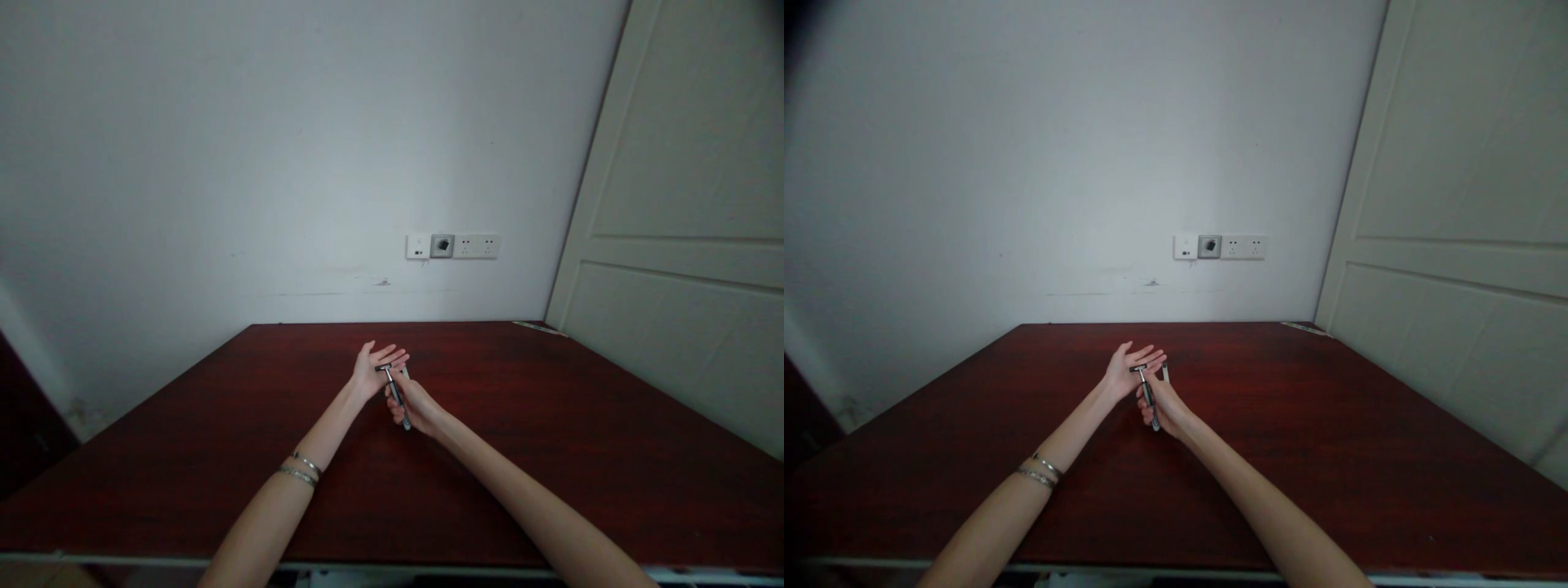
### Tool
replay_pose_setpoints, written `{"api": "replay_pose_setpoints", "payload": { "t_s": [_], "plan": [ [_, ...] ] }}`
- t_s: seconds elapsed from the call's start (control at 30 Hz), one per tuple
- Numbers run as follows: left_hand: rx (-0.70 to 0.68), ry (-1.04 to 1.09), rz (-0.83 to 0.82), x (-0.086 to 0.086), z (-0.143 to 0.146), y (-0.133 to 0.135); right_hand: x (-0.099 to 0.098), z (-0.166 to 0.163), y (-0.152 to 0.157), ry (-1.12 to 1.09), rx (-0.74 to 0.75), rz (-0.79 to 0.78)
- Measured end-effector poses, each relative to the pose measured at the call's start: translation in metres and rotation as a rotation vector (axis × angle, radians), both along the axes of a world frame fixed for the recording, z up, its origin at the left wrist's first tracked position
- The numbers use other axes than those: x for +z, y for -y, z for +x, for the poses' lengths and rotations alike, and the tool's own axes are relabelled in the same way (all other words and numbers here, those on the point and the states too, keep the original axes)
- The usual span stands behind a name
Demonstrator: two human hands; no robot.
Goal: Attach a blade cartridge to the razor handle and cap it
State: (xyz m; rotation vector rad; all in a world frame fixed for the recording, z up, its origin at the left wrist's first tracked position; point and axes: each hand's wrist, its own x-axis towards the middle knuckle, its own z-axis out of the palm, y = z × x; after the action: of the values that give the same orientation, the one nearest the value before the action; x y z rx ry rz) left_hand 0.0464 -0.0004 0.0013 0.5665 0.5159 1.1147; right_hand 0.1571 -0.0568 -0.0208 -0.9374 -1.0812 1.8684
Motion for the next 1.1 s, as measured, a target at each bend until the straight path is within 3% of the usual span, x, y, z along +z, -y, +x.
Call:
{"api": "replay_pose_setpoints", "payload": {
  "t_s": [0.57,1.1],
  "plan": [
    [-0.042,0.12,-0.053,-0.008,0.004,-0.003,0.004,-0.001,0.004,0.052,-0.2,0.053],
    [-0.013,0.081,-0.123,0.004,0.012,0.01,0.002,0.0,0.003,0.084,-0.22,0.056]
  ]
}}
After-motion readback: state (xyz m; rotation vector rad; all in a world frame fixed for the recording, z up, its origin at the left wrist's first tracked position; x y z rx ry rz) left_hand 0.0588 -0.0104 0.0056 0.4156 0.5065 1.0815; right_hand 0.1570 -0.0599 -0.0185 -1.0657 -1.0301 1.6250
